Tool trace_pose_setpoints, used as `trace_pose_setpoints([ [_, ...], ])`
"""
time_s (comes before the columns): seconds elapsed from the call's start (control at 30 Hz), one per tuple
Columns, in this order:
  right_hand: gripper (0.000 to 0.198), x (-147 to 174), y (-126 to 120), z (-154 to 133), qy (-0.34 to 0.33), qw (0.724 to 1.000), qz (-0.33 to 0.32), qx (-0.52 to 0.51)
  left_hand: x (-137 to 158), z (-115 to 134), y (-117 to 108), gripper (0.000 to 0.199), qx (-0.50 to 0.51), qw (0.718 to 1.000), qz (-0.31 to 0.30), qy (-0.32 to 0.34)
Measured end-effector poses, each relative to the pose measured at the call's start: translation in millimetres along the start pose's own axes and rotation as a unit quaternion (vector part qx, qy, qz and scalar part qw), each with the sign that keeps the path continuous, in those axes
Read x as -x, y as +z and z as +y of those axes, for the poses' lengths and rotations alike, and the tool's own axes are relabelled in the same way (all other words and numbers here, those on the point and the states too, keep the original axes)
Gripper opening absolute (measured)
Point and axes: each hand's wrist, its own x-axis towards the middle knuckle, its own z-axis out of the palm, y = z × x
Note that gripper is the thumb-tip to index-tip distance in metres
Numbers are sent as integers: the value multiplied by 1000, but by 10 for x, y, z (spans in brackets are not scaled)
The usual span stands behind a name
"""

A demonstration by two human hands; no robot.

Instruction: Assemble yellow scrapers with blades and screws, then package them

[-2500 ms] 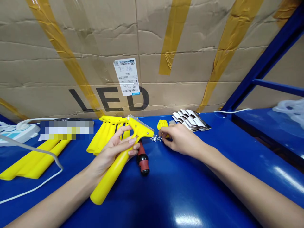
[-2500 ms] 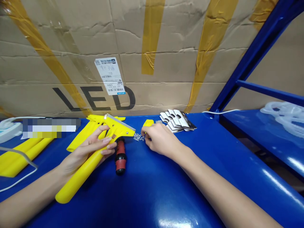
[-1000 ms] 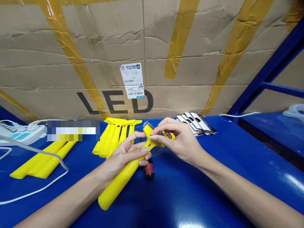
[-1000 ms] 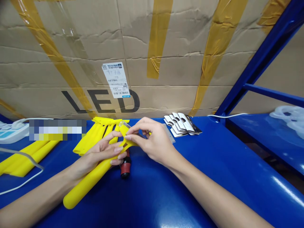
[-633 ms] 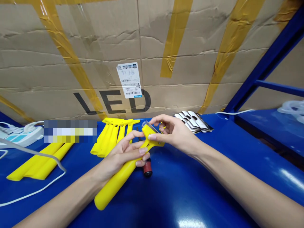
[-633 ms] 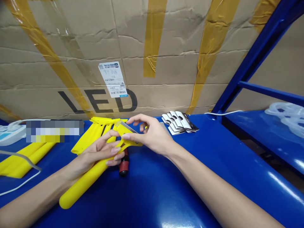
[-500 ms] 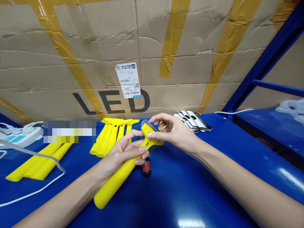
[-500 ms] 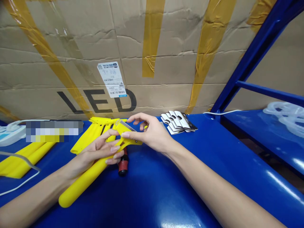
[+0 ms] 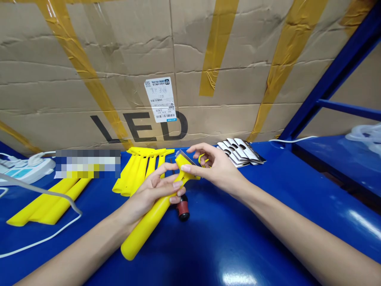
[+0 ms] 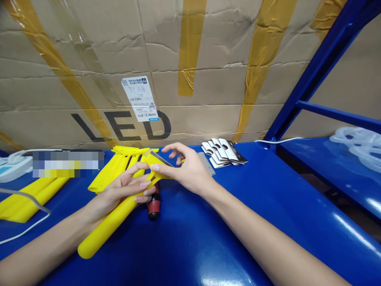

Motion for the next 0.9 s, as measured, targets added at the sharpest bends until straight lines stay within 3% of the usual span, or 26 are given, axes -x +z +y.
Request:
trace_pose_setpoints([
  [0.1, 50, -1, -14, 4, -7, 998, 53, -27, 15, 25, 13, 40, 21, 999, 27, 1],
  [0.2, 24, 47, -67, -6, -33, 995, 91, 25, 30, 97, -9, 44, 34, 996, 80, 22],
  [0.37, 15, 235, 62, -47, -61, 959, -77, 267, 22, 239, -128, 42, 19, 988, 144, 56],
  [0.57, 20, 294, 318, -127, 31, 943, -119, 310, 24, 299, -146, 40, 5, 980, 186, 65],
  [0.77, 14, 357, 307, -208, -23, 906, -172, 385, 33, 271, -199, 40, -1, 982, 171, 85],
  [0.9, 21, 405, 357, -195, -11, 898, -178, 402, 32, 250, -241, 41, -6, 982, 170, 84],
])
